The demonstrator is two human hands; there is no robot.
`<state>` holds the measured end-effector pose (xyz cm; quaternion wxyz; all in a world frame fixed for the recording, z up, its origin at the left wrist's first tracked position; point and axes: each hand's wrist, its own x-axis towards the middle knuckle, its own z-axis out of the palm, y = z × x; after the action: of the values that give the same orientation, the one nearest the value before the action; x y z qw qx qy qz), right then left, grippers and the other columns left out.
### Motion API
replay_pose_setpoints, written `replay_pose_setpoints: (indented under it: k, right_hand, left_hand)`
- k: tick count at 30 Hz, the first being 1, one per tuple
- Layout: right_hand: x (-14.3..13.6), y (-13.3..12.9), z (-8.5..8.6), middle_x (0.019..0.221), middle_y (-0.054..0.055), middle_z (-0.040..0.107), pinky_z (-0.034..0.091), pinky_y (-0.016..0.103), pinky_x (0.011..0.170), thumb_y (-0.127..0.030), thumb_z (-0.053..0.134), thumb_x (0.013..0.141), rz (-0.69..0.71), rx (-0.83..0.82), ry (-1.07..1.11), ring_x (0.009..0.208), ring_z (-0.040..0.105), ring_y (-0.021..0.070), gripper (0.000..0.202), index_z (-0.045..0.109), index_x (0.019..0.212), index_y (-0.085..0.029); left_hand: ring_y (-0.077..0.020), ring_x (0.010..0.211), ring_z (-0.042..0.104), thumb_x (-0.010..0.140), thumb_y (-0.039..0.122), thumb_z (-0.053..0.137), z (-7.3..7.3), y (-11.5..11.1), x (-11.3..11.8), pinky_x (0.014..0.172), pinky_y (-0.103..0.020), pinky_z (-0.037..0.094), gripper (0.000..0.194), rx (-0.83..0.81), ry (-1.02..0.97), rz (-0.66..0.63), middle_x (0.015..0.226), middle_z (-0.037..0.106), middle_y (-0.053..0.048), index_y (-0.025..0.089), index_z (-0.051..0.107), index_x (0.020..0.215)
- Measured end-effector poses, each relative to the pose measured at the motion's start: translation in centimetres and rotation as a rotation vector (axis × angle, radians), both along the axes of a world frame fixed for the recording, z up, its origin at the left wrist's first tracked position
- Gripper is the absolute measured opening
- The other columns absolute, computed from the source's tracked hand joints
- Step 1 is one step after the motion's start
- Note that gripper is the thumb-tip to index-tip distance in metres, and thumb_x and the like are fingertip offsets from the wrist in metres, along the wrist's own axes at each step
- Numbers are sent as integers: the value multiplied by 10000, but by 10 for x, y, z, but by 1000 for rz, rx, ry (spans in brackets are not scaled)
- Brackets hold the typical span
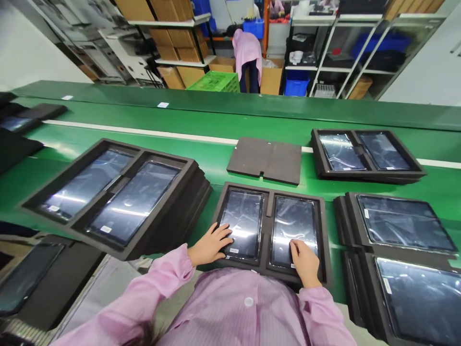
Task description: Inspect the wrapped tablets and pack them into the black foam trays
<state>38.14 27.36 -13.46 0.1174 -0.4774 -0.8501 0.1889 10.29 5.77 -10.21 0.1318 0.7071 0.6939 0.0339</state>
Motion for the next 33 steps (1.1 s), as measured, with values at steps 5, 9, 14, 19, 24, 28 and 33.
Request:
replay_pose_setpoints:
  k: [5, 9, 14, 19, 24, 28, 33]
  right_hand:
    - [3, -19, 1, 855, 27, 708, 448, 263, 601, -378, 420, 829, -46, -10, -18, 759, 645, 185, 303, 671, 902, -224]
    - [6, -37, -2, 912, 55, 698, 453, 293, 700, -375, 400, 832, -68, 19, -32, 866, 627, 207, 331, 664, 916, -194]
    - [2, -42, -5, 892, 76, 695, 421, 289, 649, -352, 384, 853, -117, 65, -53, 833, 620, 211, 335, 662, 921, -178]
    - [-1, -39, -4, 838, 69, 691, 386, 274, 587, -337, 400, 853, -126, 82, -65, 779, 619, 200, 313, 661, 932, -184]
    - [-1, -40, -3, 805, 55, 695, 387, 265, 585, -323, 411, 850, -127, 82, -65, 759, 627, 193, 285, 660, 894, -191]
    - [0, -41, -4, 849, 51, 702, 417, 270, 642, -323, 403, 862, -129, 83, -40, 800, 636, 197, 290, 656, 902, -187]
    - [3, -43, -6, 855, 57, 705, 446, 271, 698, -328, 387, 877, -129, 98, 29, 815, 641, 190, 307, 657, 894, -183]
  left_hand:
    - [-349, 1351, 228, 704, 299, 694, 10, 5, -12, 1013, -693, 114, 699, -98, 52, -59, 1437, 373, -131, 231, 393, 1330]
    - [-353, 1349, 232, 709, 346, 692, 5, 0, -16, 1002, -716, 68, 734, -75, 61, -93, 1451, 345, -159, 212, 366, 1352]
    - [-314, 1284, 368, 863, 270, 518, -15, -18, -15, 1034, -669, 88, 292, 137, 93, -37, 1320, 517, -128, 221, 566, 1147]
    - [-284, 1212, 444, 817, 293, 600, -13, -13, -21, 1047, -549, 238, 193, 94, 101, -170, 1177, 590, -84, 212, 607, 992]
    - [-288, 1191, 444, 759, 339, 661, -4, -4, -25, 1043, -516, 268, 273, 55, 148, -255, 1135, 580, -95, 193, 597, 980]
    - [-249, 1141, 493, 850, 171, 498, -15, -13, -23, 1036, -469, 292, 128, 173, 129, -283, 1045, 623, -86, 187, 619, 889]
    - [-213, 944, 590, 807, 132, 462, -24, -16, -27, 955, -387, 392, 172, 273, -258, 117, 816, 658, -45, 211, 612, 781]
